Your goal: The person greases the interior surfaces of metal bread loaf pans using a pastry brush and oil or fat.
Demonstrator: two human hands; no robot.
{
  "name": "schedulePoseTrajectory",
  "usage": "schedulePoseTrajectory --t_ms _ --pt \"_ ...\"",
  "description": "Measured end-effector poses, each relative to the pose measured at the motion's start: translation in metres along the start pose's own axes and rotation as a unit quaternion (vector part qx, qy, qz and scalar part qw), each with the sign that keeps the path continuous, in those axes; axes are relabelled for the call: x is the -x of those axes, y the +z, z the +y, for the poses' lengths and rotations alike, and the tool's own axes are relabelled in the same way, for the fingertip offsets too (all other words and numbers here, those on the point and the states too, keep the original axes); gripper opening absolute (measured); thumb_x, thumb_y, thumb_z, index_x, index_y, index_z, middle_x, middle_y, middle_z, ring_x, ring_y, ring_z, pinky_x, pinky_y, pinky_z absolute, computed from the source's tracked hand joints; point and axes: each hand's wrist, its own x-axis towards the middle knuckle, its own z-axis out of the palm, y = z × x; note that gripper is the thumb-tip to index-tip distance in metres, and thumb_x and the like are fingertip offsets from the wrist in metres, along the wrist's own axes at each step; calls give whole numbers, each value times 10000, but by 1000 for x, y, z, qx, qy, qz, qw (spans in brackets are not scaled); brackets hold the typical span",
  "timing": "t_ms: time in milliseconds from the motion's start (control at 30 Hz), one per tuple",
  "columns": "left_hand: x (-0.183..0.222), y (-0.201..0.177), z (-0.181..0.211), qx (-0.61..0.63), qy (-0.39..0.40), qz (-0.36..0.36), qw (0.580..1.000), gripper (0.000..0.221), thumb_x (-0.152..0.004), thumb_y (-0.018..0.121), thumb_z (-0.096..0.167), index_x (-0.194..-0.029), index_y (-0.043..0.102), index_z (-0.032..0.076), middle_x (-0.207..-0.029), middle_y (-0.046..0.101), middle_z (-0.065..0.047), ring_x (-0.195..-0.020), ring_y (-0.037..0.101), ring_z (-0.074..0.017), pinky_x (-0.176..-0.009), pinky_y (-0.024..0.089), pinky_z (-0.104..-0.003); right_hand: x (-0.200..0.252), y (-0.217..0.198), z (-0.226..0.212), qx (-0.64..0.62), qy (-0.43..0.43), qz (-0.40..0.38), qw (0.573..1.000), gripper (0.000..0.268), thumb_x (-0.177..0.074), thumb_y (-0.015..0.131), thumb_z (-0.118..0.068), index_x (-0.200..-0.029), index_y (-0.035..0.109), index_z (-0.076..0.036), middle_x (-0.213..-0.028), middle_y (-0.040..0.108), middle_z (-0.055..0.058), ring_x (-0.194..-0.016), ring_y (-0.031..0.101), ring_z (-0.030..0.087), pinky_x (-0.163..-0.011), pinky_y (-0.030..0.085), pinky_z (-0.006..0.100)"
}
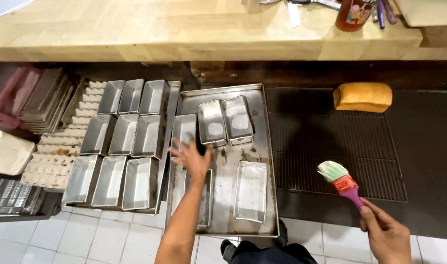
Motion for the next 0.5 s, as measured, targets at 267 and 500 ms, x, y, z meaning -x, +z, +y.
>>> schedulePoseTrajectory --t_ms 267,500 --pt "-25 47 18 -188 259 -35 947 240 -938 596 262 -1067 773 163 -1598 402 -82 -1551 134 -413 -1099 8 -835 -33 7 28 60 -49 -24 997 322 -979 693 -183 -1284 747 -95 -745 744 90 -657 620 107 -599 499 271" --pt "-25 -11 22 -162 350 -57 921 221 -974 573 203 -1164 643 114 -1378 551 -78 -1490 367 -300 -1151 55 -816 -55 28 36 10 -20 -7 1000 264 -979 716 -150 -1222 783 -72 -695 695 138 -572 589 157 -537 474 294"
